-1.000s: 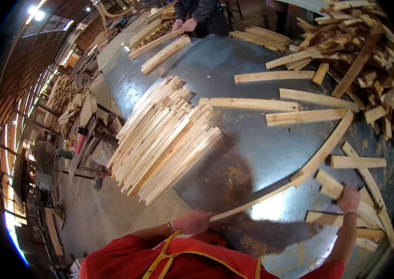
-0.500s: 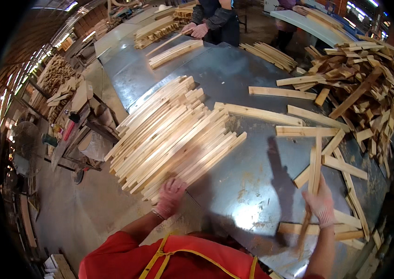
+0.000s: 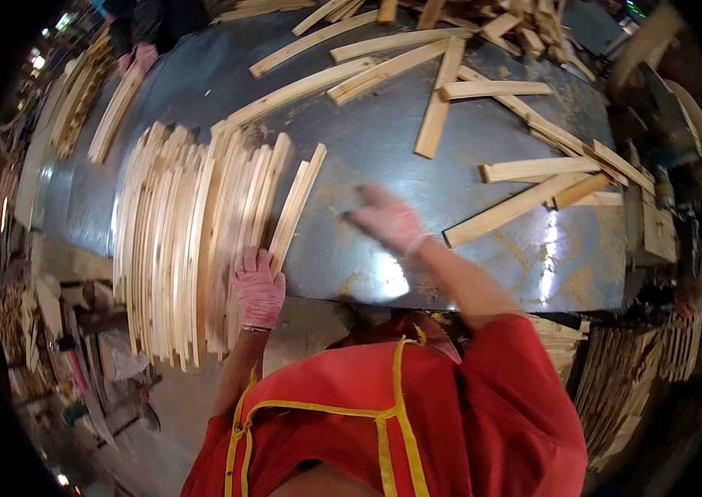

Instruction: The person repeatedly picks up thin wooden strips from a pile on a metal table and places them into a neat stack. The person handles the strips one at a time or in small groups, aligning them as they build the stack. The task continues throughout the clip with the stack growing in size.

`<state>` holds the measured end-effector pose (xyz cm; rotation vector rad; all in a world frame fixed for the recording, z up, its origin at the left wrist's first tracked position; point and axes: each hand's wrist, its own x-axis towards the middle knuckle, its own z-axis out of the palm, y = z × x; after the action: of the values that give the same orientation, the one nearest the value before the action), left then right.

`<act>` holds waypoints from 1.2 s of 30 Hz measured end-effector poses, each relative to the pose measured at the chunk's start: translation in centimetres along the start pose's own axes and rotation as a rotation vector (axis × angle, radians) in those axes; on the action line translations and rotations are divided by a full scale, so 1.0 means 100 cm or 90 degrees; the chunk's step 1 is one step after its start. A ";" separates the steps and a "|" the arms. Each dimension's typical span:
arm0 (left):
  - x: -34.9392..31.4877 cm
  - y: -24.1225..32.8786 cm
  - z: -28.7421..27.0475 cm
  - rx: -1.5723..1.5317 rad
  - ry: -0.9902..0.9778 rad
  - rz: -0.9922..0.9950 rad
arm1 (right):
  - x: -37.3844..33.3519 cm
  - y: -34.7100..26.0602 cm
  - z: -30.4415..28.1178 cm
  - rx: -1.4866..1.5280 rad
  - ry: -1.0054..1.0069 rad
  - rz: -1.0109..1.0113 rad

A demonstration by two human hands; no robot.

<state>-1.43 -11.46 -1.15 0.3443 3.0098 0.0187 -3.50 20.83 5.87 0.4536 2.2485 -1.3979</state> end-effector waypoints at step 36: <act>-0.020 -0.002 -0.007 0.063 0.079 -0.035 | 0.088 0.162 -0.099 0.329 0.222 -0.017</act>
<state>0.37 -12.12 -0.29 0.2799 3.1488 -0.1174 -4.88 37.07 -7.26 0.8958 2.1253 -2.0538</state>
